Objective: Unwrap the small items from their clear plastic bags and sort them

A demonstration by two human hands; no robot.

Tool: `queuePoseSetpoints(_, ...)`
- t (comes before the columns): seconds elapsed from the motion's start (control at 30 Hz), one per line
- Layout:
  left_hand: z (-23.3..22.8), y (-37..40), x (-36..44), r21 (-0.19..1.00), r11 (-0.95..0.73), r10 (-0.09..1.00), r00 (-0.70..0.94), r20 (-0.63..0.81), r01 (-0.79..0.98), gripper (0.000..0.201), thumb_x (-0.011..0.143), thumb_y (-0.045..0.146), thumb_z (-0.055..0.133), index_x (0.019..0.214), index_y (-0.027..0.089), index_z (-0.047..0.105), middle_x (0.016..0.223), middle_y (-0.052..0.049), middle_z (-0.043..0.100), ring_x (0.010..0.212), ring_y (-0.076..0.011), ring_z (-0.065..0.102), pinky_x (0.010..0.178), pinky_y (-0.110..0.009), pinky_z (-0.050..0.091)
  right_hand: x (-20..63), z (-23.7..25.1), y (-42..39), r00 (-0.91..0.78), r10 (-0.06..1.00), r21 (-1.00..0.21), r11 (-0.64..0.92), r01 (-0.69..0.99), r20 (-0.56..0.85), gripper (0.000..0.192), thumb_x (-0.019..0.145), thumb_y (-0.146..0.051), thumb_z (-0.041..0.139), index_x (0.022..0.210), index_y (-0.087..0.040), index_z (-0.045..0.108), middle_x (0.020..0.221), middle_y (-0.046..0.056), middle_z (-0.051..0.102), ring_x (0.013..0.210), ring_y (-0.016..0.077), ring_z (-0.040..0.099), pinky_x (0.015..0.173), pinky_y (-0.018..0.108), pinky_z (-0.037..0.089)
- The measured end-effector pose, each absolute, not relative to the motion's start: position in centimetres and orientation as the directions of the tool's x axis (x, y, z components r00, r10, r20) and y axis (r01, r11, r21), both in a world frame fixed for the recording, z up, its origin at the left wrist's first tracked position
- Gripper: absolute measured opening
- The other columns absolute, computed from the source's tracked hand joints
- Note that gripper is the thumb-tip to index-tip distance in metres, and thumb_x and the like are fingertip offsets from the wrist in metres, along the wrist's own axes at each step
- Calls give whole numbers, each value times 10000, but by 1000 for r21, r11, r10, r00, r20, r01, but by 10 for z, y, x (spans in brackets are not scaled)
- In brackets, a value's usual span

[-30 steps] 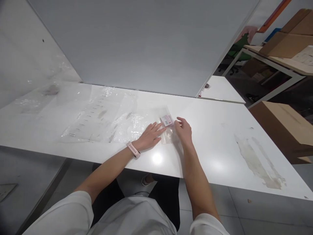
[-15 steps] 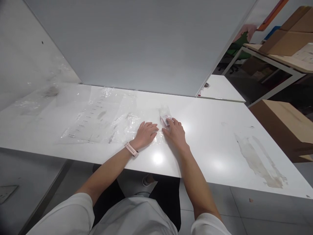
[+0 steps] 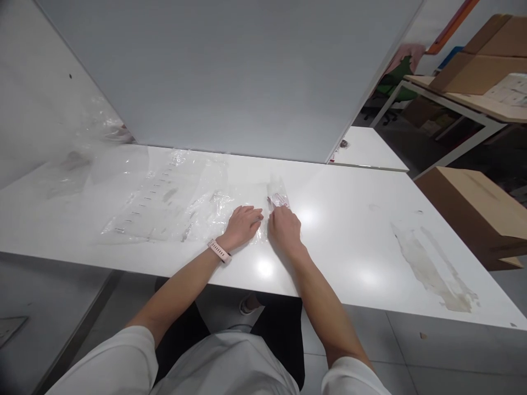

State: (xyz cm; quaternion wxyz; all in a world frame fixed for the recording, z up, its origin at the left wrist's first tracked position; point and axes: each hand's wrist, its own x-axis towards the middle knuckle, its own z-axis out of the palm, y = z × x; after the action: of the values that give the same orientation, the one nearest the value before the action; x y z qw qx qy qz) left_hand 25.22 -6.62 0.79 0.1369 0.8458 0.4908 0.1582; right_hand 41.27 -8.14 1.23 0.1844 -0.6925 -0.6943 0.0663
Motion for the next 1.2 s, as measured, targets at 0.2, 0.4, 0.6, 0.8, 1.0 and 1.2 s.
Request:
queuePoseSetpoints(0.2, 11, -67, 252, 413, -457, 882, 462, 94, 788, 231, 962, 154, 462, 1081, 199, 655, 1322, -45, 665, 1346, -252, 484, 1170, -458, 316, 480, 25, -72, 502, 829, -463, -355, 812, 244, 161, 996, -274, 372, 992, -192, 511, 815, 59, 567, 723, 216, 522, 638, 327, 323)
queuePoseSetpoints(0.4, 12, -67, 253, 400, -461, 881, 464, 97, 792, 220, 962, 163, 471, 1078, 202, 654, 1288, -46, 678, 1329, -254, 494, 1169, -459, 327, 489, 24, -73, 470, 481, -472, -126, 872, 740, 103, 946, -280, 484, 918, -205, 548, 969, 128, 628, 917, 267, 543, 841, 433, 413)
queuePoseSetpoints(0.6, 9, -66, 253, 369, -487, 870, 480, 117, 792, 235, 957, 162, 478, 1097, 208, 661, 1309, -47, 666, 1324, -259, 496, 1145, -457, 353, 426, -7, -63, 127, 819, -401, 133, 906, 560, 188, 918, -368, 539, 1007, -205, 571, 1139, 126, 633, 1019, 269, 519, 834, 383, 429)
queuePoseSetpoints(0.8, 9, -66, 252, 369, -488, 868, 484, 110, 791, 247, 952, 156, 483, 1120, 204, 658, 1352, -56, 642, 1335, -262, 487, 1154, -465, 340, 425, -18, -52, 230, 896, -540, 13, 841, 380, 95, 879, -260, 500, 948, -212, 545, 1012, 98, 634, 953, 257, 496, 775, 359, 403)
queuePoseSetpoints(1.0, 9, -67, 252, 379, -489, 867, 485, 114, 786, 249, 954, 160, 479, 1124, 216, 652, 1372, -46, 631, 1351, -262, 475, 1158, -467, 333, 436, -10, -55, 380, 786, -621, 6, 784, 487, 130, 887, -350, 518, 919, -224, 505, 1006, 91, 602, 949, 246, 491, 826, 375, 403)
queuePoseSetpoints(1.2, 9, -68, 252, 372, -496, 862, 497, 100, 785, 273, 957, 153, 473, 1153, 204, 656, 1388, -49, 622, 1362, -268, 463, 1166, -474, 319, 429, -12, -56, 303, 893, -498, -105, 861, 334, 256, 817, -430, 627, 893, -226, 494, 966, 82, 606, 933, 262, 489, 771, 361, 368)
